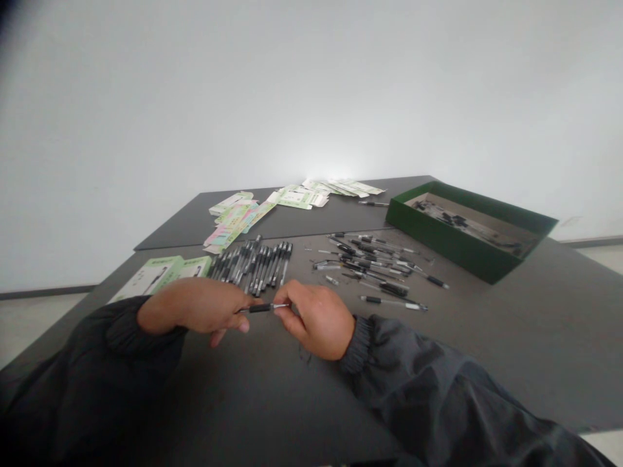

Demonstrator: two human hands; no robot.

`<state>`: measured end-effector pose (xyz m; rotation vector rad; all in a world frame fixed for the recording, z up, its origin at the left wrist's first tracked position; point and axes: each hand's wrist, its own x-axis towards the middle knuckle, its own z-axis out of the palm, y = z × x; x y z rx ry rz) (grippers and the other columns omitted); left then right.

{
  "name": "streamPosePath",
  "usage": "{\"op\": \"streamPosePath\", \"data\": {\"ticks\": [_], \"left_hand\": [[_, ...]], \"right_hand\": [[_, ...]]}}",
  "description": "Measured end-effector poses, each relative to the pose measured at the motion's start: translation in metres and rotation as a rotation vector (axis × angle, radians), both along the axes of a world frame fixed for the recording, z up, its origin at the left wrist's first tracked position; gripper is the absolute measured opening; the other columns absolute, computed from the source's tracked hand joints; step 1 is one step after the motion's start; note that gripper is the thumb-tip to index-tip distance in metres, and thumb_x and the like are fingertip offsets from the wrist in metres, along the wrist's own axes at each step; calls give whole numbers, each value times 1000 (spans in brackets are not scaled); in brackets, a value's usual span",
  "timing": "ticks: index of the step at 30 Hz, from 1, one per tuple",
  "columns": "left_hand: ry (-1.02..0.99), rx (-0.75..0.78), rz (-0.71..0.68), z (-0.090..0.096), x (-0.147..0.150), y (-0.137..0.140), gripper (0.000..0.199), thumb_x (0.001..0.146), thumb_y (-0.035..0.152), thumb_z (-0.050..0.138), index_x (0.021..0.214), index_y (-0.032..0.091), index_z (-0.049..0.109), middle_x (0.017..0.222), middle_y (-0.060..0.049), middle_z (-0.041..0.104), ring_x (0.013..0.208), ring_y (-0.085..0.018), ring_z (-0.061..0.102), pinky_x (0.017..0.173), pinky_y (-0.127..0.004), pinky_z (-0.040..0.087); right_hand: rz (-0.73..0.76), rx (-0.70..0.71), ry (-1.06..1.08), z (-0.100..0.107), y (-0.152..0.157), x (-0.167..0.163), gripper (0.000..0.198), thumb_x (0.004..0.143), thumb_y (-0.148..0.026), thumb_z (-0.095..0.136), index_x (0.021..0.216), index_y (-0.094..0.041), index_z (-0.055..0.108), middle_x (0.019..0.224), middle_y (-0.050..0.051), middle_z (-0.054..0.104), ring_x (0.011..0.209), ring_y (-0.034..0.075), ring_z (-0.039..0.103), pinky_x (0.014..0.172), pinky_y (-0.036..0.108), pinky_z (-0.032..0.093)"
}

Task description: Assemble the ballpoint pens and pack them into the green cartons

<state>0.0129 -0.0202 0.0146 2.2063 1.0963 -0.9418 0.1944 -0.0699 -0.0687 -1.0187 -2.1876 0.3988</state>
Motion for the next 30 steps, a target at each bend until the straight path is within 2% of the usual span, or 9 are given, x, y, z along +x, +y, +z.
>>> {"op": "streamPosePath", "data": {"ticks": [8,13,20,27,30], "left_hand": [[29,-6,5,6,3,-3,33,88,23,42,118,11,51,71,-10,72,72,-18,67,54,-20,41],[13,-21,14,3,1,-1,37,87,23,43,122,11,48,70,-9,72,70,-19,67,53,-20,41],[-51,-13,23,-2,-4,1,35,86,23,44,118,12,51,64,-7,72,64,-18,66,49,-20,38],[-1,-17,10,1,-4,3,34,88,24,42,117,9,52,70,-9,72,71,-17,66,54,-18,41],[-4,-8,1,0,-5,3,32,89,25,41,115,10,53,70,-8,73,71,-17,67,54,-19,41]], "right_hand": [[29,12,10,1,0,2,11,83,-20,51,93,-19,51,79,1,60,69,13,54,64,24,36],[34,20,9,0,0,3,10,84,-19,50,93,-19,51,79,2,60,70,13,53,64,24,36],[51,28,21,2,1,4,8,85,-21,48,90,-18,53,80,3,60,72,14,54,66,24,37],[36,52,4,4,3,7,16,90,-22,38,84,-18,53,73,3,56,68,13,50,63,24,35],[26,61,20,4,3,7,14,89,-21,41,83,-18,52,73,2,57,67,13,50,63,24,35]]}}
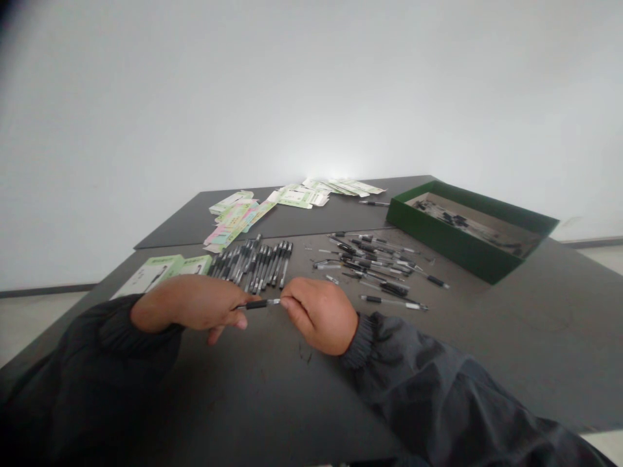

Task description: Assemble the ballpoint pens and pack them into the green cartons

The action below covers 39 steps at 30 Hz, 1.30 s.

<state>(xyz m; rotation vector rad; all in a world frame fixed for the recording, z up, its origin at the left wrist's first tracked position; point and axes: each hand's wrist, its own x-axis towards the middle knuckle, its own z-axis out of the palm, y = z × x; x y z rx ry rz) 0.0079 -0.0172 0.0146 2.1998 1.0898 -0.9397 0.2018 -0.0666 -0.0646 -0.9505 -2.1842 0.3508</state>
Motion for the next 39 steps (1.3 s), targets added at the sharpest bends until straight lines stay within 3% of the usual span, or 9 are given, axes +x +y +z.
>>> {"op": "streamPosePath", "data": {"ticks": [9,20,23,25,29,33,36,39], "left_hand": [[-35,-8,21,-4,-7,4,29,88,27,41,105,10,58,69,-8,72,66,-17,66,52,-19,41],[-38,-9,28,-6,-9,7,29,88,27,41,105,9,56,69,-10,72,67,-17,66,53,-19,42],[-36,-4,31,-7,-10,8,28,88,28,41,100,9,59,70,-10,72,67,-16,66,54,-19,42],[-35,-3,36,-5,-9,7,29,88,29,42,105,10,57,69,-9,72,69,-17,66,54,-19,41],[-31,-5,43,-1,-5,3,34,88,28,41,115,10,53,69,-7,73,70,-17,66,54,-19,41],[-15,-13,40,3,-2,0,36,88,26,40,115,8,54,70,-8,73,70,-17,66,55,-19,41],[-19,-15,43,3,-2,0,38,88,28,41,119,8,53,70,-8,73,72,-18,66,55,-20,41],[-34,-18,33,1,-2,1,40,88,29,41,122,9,52,68,-7,72,71,-18,66,54,-20,40]], "right_hand": [[-45,-22,63,-6,0,3,10,84,-18,47,92,-19,51,77,2,59,68,13,53,62,24,36],[-79,-21,143,-4,1,6,12,88,-24,42,79,-19,48,64,-1,50,59,11,46,59,23,33],[-159,4,210,-5,6,9,15,89,-25,39,78,-18,47,65,0,50,59,11,47,59,23,34],[-261,-3,148,-7,15,13,17,89,-26,38,77,-18,47,65,0,52,60,12,48,59,23,34],[-449,-138,-299,-16,37,24,18,86,-29,42,76,-18,52,67,4,59,63,15,53,58,25,30],[-448,-230,-604,-23,44,29,23,85,-32,41,80,-18,57,76,8,63,70,18,57,58,26,30],[-398,-266,-630,-23,42,30,23,83,-37,43,79,-18,57,77,8,63,72,20,56,57,27,30],[-378,-308,-457,-22,47,36,23,79,-39,49,84,-19,55,74,6,61,69,18,54,57,27,31]]}}
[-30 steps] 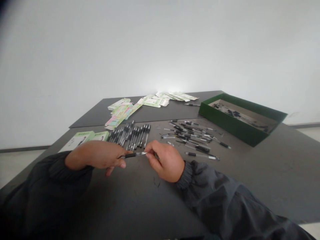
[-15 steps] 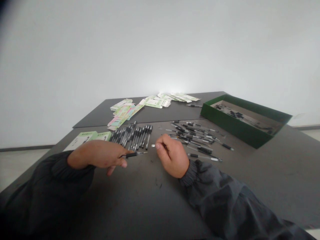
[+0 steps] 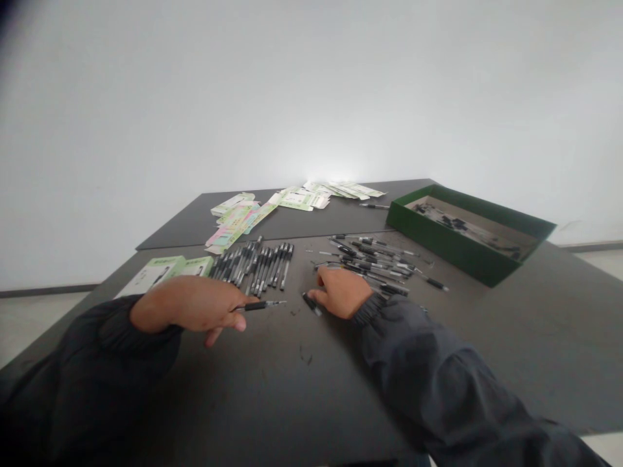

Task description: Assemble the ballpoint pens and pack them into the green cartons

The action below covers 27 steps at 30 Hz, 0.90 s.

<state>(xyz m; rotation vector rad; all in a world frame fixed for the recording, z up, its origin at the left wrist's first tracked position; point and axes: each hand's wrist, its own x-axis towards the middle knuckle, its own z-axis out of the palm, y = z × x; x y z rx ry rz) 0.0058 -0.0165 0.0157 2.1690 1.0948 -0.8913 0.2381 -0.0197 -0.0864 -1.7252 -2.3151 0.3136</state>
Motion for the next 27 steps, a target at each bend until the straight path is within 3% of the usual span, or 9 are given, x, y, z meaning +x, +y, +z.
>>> {"op": "streamPosePath", "data": {"ticks": [3,5,9,11,14,19,23,27], "left_hand": [[1,-1,-6,-1,1,1,42,88,28,43,124,8,50,67,-7,72,73,-18,66,56,-20,41],[6,0,-6,-1,2,0,41,88,27,44,123,7,51,66,-7,72,72,-18,66,55,-20,41],[13,1,-13,-3,2,-1,33,88,26,43,108,7,61,68,-9,72,68,-18,66,53,-19,40],[34,1,-24,-4,1,-1,31,88,26,42,96,8,66,70,-11,72,68,-18,66,55,-19,41],[30,3,-40,-7,-1,0,33,88,27,41,87,8,68,68,-12,72,66,-18,65,55,-20,41],[-56,-4,2,-8,-3,1,29,85,28,46,97,12,67,60,-5,71,59,-17,64,53,-21,40],[-8,-20,8,-4,2,-2,32,85,25,44,104,9,64,65,-8,72,62,-18,65,53,-20,40],[32,0,-14,-2,6,-5,33,86,23,43,110,8,61,69,-10,72,68,-18,66,52,-19,40]], "right_hand": [[-84,41,328,0,13,13,14,75,-21,46,87,-17,52,76,3,58,69,15,51,62,26,35],[-124,-9,603,-3,22,20,17,66,-10,43,79,-18,49,74,1,56,66,13,49,60,24,36],[-182,-305,1232,-9,26,18,23,54,-6,41,73,-19,42,65,-2,52,49,9,42,45,21,30],[-160,-430,1430,-11,23,12,24,55,-6,45,75,-19,41,65,-2,55,46,8,42,43,20,30],[-134,-544,1562,-9,19,6,23,61,-7,52,80,-18,45,71,2,62,46,8,45,44,20,33],[-140,-695,1683,-7,19,8,22,64,-5,53,83,-15,50,79,7,65,51,7,49,46,19,37],[-41,-672,1720,-8,19,9,24,59,1,52,78,-14,52,80,6,65,52,6,49,46,17,37],[18,-646,1688,-8,17,7,11,73,-12,56,84,-14,53,77,7,66,45,6,46,40,18,35]]}}
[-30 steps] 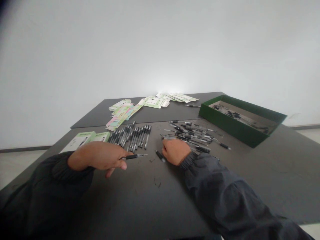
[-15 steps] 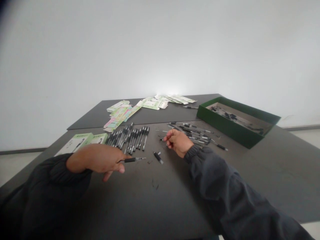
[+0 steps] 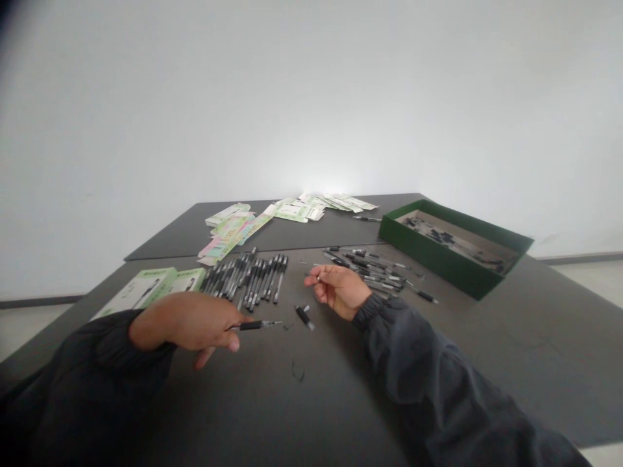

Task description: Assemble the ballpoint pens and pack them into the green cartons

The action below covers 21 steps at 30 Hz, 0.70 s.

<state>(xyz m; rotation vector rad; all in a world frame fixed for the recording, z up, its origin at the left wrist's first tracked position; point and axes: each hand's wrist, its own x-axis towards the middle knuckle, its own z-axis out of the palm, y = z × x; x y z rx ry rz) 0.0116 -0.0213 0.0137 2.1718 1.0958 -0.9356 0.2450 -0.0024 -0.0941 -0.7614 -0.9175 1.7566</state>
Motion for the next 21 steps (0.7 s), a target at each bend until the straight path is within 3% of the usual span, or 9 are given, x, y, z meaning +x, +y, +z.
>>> {"op": "streamPosePath", "data": {"ticks": [7,11,15,21], "left_hand": [[-123,-25,14,-9,-11,8,29,86,33,45,95,14,67,58,-3,71,58,-15,64,51,-18,39],[-78,9,1,-9,-10,10,29,85,26,44,78,13,68,60,-7,71,60,-16,64,51,-19,39],[-39,23,-18,-8,-7,10,38,85,26,42,55,15,62,62,-10,71,60,-17,64,51,-20,40],[-60,0,24,-8,-9,13,35,86,25,44,58,14,63,62,-10,71,58,-17,63,49,-19,39]], "right_hand": [[61,45,-74,7,-10,-7,22,78,-33,60,82,-18,44,72,5,66,45,10,53,40,18,39],[81,112,-46,10,-20,-15,28,77,-37,62,74,-18,41,50,-5,52,36,5,35,36,15,27],[124,117,-16,9,-26,-23,28,75,-33,65,72,-18,41,48,-8,44,39,3,27,39,15,22],[156,130,-20,5,-29,-29,26,72,-31,67,81,-17,48,63,-2,56,43,5,40,42,18,29]]}}
